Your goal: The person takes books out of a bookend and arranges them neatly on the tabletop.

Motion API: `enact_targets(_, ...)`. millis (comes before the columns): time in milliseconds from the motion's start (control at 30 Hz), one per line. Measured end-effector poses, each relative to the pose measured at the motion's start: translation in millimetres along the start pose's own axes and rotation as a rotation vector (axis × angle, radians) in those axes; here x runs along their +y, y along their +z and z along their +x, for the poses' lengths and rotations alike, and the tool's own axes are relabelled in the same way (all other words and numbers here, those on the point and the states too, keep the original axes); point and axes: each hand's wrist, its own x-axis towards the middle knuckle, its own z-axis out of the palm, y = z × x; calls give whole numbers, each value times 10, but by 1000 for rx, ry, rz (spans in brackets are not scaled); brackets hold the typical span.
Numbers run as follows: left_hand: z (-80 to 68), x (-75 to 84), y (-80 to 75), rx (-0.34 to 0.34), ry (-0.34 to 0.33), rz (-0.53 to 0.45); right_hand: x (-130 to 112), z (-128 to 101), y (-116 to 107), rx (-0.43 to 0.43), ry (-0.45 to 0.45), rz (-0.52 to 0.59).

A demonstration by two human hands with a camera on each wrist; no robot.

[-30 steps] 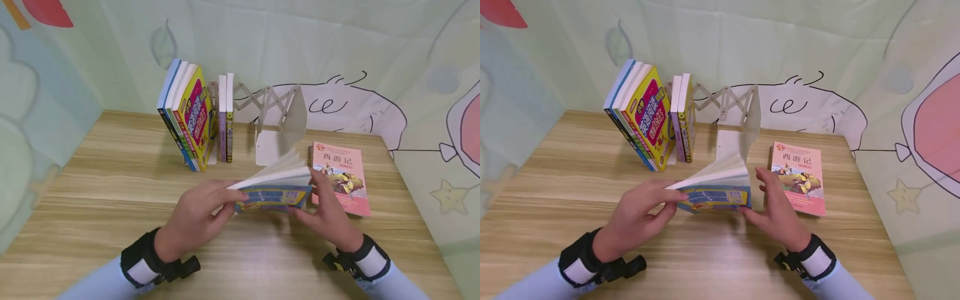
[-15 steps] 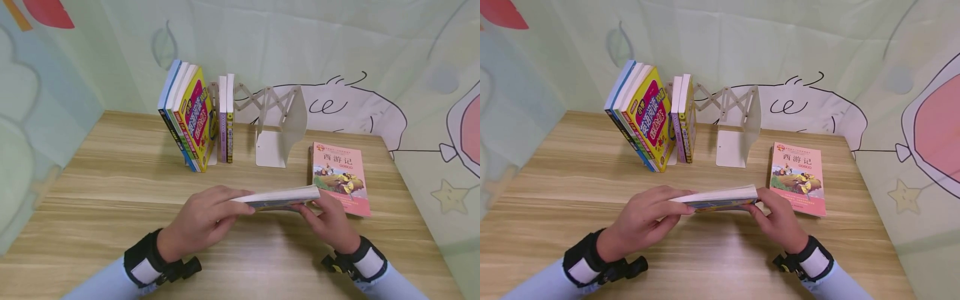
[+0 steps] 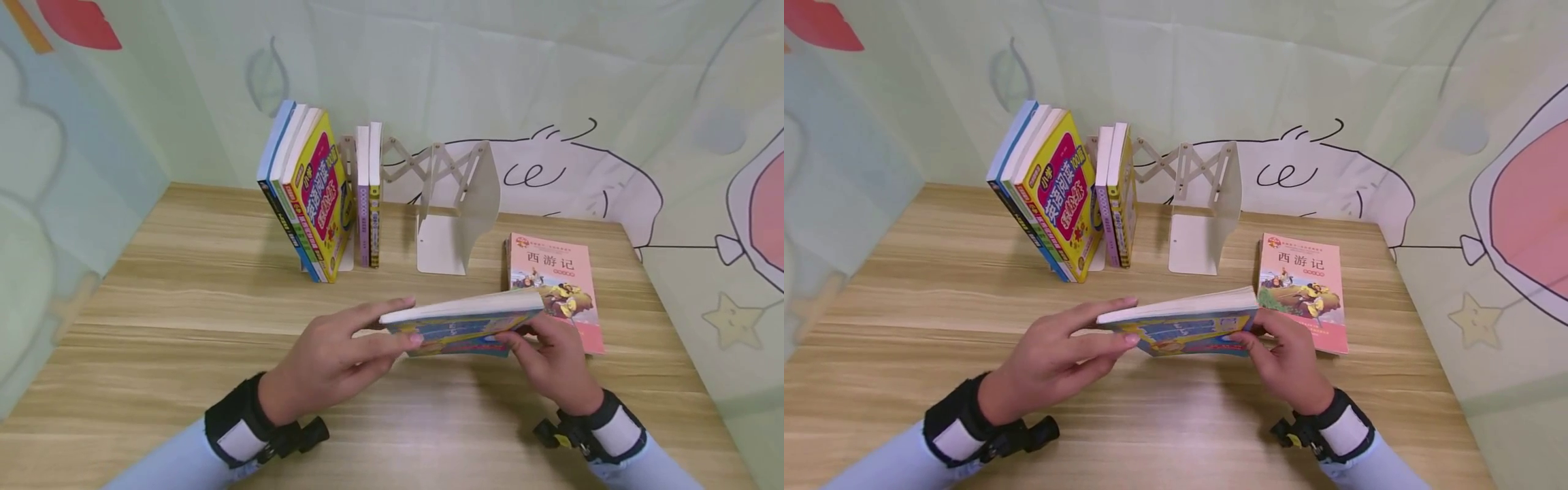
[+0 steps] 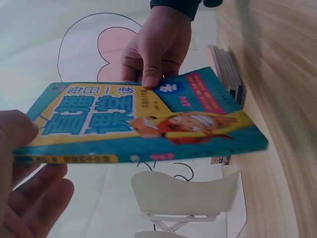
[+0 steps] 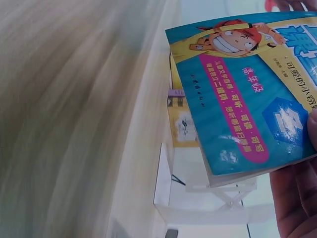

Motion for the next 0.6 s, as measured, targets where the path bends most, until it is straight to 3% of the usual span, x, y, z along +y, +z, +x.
enact_targets(300, -58, -54, 29, -65, -94, 70, 36, 9, -223, 156, 122, 16)
enact_targets(600, -100, -115, 50, -278, -278, 107, 86, 29, -424, 229, 414, -43)
